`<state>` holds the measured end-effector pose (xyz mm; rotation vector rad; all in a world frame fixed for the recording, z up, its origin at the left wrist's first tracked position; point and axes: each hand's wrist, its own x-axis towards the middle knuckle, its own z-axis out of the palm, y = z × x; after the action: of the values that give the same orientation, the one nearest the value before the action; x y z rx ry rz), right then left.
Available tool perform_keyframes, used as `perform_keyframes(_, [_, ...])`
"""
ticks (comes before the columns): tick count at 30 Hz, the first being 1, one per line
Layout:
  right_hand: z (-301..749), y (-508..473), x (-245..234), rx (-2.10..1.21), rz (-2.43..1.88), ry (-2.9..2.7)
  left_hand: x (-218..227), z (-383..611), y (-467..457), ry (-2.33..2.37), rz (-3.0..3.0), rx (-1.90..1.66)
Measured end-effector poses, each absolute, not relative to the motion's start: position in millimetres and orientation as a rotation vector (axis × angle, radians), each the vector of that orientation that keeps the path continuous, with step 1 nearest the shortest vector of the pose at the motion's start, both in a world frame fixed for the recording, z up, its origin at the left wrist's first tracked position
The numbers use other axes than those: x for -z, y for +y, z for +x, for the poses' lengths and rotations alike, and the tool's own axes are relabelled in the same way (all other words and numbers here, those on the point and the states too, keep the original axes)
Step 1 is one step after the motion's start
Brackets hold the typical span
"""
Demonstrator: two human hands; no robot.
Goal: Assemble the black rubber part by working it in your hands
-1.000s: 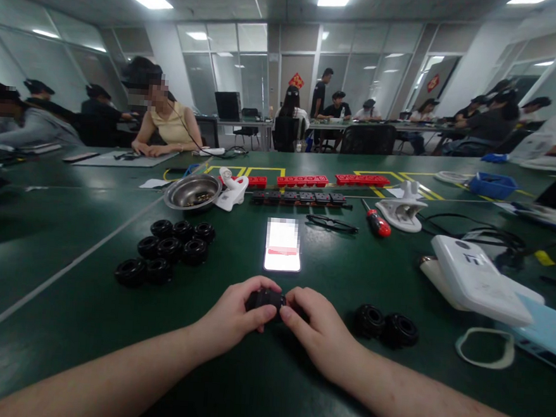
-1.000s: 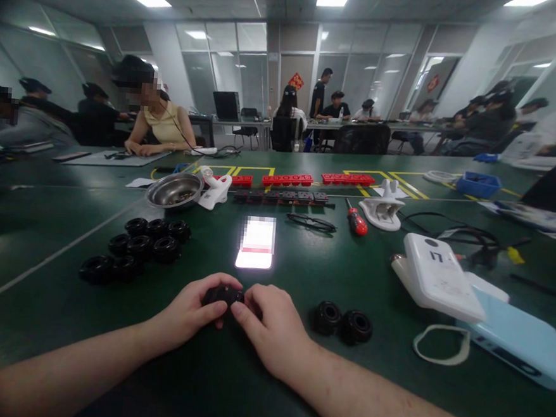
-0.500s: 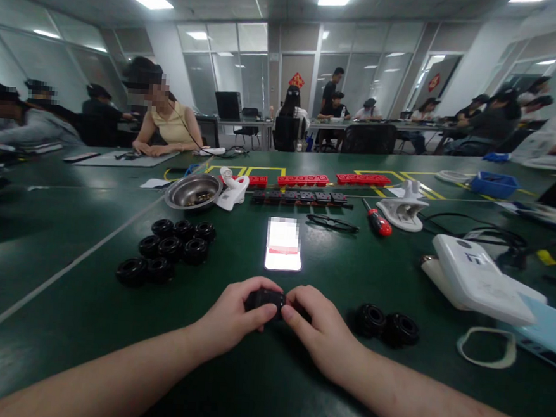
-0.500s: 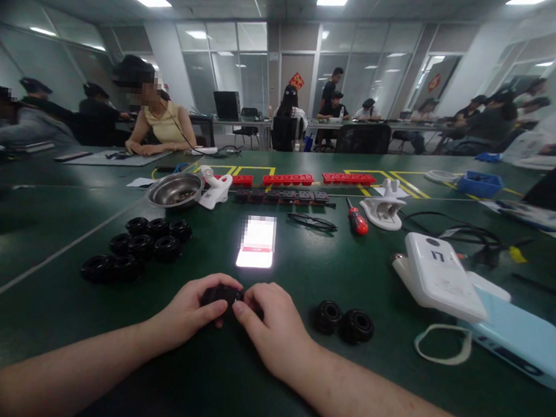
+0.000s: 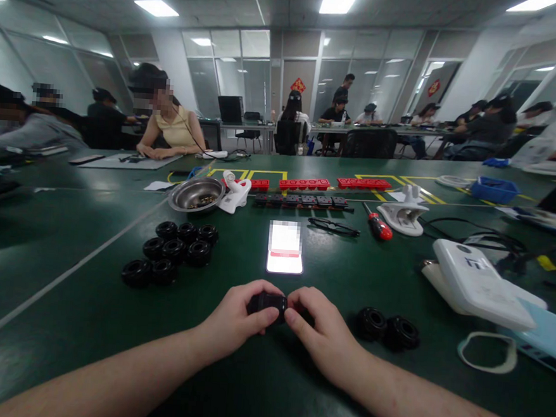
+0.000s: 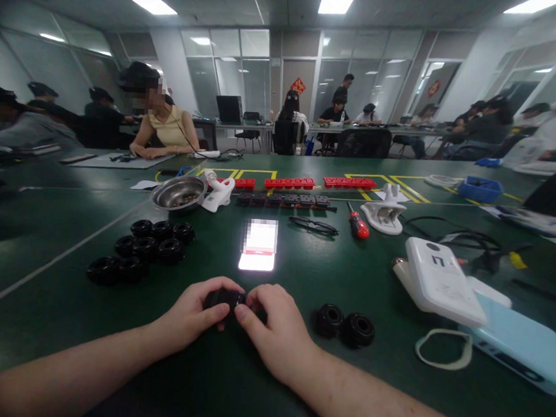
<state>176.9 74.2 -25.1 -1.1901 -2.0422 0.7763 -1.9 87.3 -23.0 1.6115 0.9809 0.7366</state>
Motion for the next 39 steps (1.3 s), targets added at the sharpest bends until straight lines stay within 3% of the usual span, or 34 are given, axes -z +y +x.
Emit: perform_keyframes(39, [177.1,75.6,27.2,-0.793,-1.146,-2.006,23.4,-2.3,88.1,1.03,1.619,-0.677])
